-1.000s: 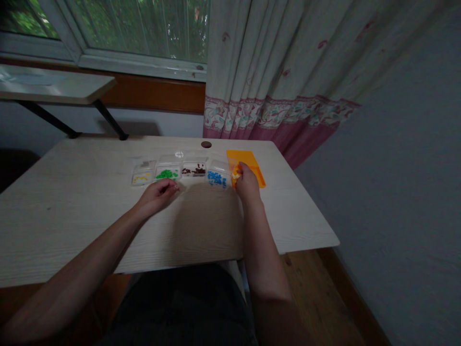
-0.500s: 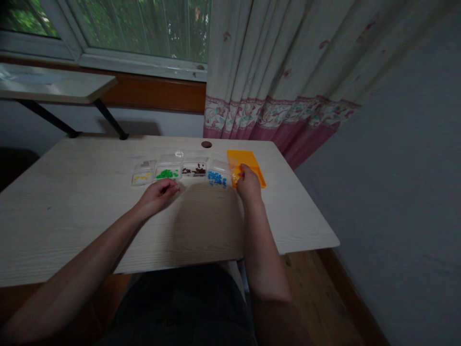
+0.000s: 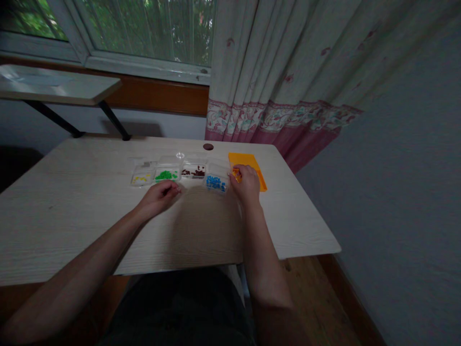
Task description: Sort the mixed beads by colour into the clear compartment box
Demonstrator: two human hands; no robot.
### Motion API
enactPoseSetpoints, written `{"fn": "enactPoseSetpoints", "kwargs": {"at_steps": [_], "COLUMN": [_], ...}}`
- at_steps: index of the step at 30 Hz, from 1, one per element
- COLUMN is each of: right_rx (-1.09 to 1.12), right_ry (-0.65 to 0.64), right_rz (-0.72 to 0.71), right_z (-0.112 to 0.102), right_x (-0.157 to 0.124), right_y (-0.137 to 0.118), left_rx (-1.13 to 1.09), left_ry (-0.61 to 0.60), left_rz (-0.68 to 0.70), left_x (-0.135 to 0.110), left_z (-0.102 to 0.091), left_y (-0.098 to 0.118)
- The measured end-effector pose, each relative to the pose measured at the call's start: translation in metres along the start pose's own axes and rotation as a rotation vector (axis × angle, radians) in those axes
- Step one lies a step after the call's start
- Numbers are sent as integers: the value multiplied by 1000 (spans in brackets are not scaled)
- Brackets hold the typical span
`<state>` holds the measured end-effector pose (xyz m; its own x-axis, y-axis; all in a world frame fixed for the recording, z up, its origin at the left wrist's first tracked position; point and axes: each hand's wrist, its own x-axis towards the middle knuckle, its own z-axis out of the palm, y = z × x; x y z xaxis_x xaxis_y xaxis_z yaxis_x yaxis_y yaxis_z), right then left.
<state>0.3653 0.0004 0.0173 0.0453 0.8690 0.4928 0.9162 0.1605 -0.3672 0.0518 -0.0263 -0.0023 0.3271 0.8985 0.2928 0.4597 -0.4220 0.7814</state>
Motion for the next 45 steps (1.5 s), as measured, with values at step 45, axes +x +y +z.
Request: {"fn": "enactPoseSetpoints", "kwargs": {"at_steps": [45], "right_rx": [-388], "right_ry": [-249], "right_rz": [-260], "right_z": [11], "right_x": [31], "right_y": [-15], "left_rx": [866], "left_ry": [127], "left_rz": [156], "left_x": [-4], "left_z": [-96], "left_y": [-69]}}
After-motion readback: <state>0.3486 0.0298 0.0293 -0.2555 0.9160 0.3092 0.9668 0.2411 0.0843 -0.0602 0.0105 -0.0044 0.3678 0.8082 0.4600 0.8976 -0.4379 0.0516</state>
